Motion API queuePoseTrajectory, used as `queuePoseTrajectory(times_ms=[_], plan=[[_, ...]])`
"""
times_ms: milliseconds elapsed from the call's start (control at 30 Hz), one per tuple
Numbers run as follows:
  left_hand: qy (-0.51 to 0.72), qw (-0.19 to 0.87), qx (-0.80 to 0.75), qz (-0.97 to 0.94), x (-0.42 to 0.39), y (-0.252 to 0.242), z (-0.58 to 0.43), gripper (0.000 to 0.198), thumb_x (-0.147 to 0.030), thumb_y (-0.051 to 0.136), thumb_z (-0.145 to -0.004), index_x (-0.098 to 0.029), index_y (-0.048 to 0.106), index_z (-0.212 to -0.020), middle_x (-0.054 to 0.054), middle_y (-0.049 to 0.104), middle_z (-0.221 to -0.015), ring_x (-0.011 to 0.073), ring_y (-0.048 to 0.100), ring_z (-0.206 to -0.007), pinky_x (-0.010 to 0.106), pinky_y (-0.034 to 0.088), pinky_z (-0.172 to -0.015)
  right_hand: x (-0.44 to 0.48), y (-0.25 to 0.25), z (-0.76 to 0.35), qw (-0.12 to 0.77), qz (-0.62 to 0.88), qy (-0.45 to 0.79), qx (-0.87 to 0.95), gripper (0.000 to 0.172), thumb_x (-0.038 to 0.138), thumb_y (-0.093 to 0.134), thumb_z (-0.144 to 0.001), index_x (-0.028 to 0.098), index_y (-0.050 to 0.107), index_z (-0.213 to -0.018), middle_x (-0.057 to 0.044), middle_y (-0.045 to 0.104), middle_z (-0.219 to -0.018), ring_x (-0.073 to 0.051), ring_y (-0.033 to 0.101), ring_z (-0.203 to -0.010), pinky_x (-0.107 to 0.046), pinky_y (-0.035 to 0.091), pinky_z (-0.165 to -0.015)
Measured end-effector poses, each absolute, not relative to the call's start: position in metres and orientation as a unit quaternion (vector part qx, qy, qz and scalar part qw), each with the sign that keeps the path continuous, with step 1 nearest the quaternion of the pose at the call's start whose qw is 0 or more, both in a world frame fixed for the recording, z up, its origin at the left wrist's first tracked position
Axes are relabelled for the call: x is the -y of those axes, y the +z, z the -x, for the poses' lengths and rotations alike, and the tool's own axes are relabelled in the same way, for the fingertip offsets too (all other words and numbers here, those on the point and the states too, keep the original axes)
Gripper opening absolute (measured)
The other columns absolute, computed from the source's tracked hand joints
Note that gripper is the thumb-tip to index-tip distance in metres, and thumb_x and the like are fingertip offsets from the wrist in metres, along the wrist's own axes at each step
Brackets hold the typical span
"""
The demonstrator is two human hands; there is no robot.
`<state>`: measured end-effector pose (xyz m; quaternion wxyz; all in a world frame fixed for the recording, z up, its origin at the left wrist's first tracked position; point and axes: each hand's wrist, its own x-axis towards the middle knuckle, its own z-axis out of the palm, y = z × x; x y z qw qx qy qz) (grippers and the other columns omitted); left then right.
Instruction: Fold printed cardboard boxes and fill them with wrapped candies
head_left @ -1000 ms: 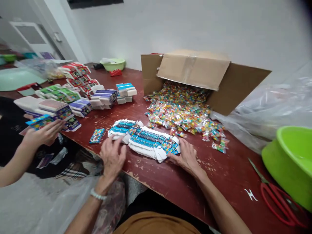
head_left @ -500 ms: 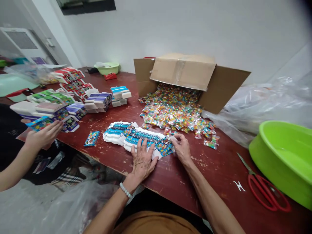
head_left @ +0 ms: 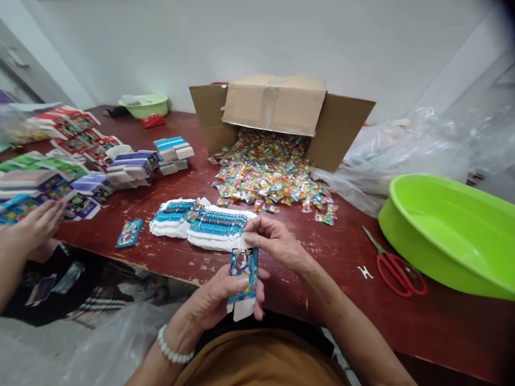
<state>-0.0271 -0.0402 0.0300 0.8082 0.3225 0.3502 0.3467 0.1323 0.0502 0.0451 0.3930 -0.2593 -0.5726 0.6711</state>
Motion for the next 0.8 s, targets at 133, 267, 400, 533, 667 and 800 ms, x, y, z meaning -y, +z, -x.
queuePoseTrajectory(times_ms=[133, 267, 400, 533, 667, 800], plan=[[0.363, 0.770, -0.375, -0.367, 0.047, 0.025, 0.027, 0.043, -0.051, 0.077, -0.073, -0.010, 0.074, -0.084, 0.012, 0.072, -0.070, 0.0192, 0.069, -0.062, 0.027, 0.052, -0.064, -0.045, 0.042, -0.128, 0.400, 0.241, 0.688, 0.556, 0.033, 0.043, 0.075, -0.079, 0.021, 0.061, -0.099, 0.002, 0.062, -0.085, -0.012, 0.058, -0.075, -0.025, 0.048, -0.071], [0.418, 0.742, -0.390, -0.349, 0.046, 0.030, 0.032, 0.043, -0.047, 0.082, -0.070, -0.014, 0.071, -0.096, 0.008, 0.074, -0.075, 0.0212, 0.070, -0.061, 0.031, 0.055, -0.063, -0.033, 0.044, -0.131, 0.435, 0.269, 0.607, 0.609, 0.041, 0.036, 0.069, -0.085, 0.025, 0.053, -0.122, -0.003, 0.061, -0.108, -0.016, 0.060, -0.092, -0.031, 0.051, -0.081], [0.418, 0.724, -0.412, -0.362, 0.042, 0.035, 0.034, 0.033, -0.044, 0.081, -0.072, -0.013, 0.070, -0.079, 0.005, 0.070, -0.064, 0.0177, 0.066, -0.054, 0.026, 0.052, -0.056, -0.020, 0.054, -0.138, 0.454, 0.305, 0.360, 0.756, 0.032, 0.023, 0.070, -0.082, 0.024, 0.060, -0.112, -0.006, 0.056, -0.116, -0.021, 0.054, -0.108, -0.039, 0.046, -0.095], [0.401, 0.710, -0.421, -0.398, 0.039, 0.038, 0.035, 0.033, -0.043, 0.082, -0.071, -0.012, 0.071, -0.074, 0.005, 0.070, -0.063, 0.0155, 0.064, -0.056, 0.023, 0.051, -0.057, -0.021, 0.064, -0.144, 0.373, 0.260, 0.334, 0.826, 0.017, 0.016, 0.069, -0.082, 0.022, 0.063, -0.097, -0.005, 0.057, -0.108, -0.020, 0.056, -0.104, -0.038, 0.047, -0.094], [0.393, 0.713, -0.437, -0.382, 0.038, 0.040, 0.037, 0.034, -0.044, 0.081, -0.072, -0.013, 0.070, -0.079, 0.006, 0.071, -0.062, 0.0170, 0.066, -0.051, 0.025, 0.052, -0.053, -0.028, 0.060, -0.141, 0.360, 0.298, 0.452, 0.760, 0.034, 0.021, 0.075, -0.077, 0.024, 0.061, -0.108, -0.005, 0.055, -0.118, -0.018, 0.056, -0.100, -0.035, 0.050, -0.087], [0.416, 0.689, -0.496, -0.326, 0.039, 0.041, 0.036, 0.039, -0.043, 0.084, -0.069, -0.015, 0.067, -0.090, 0.005, 0.073, -0.063, 0.0195, 0.068, -0.048, 0.027, 0.054, -0.049, -0.026, 0.048, -0.128, 0.354, 0.322, 0.635, 0.607, 0.031, 0.028, 0.069, -0.081, 0.019, 0.063, -0.110, -0.002, 0.066, -0.094, -0.012, 0.057, -0.074, -0.027, 0.048, -0.068]])
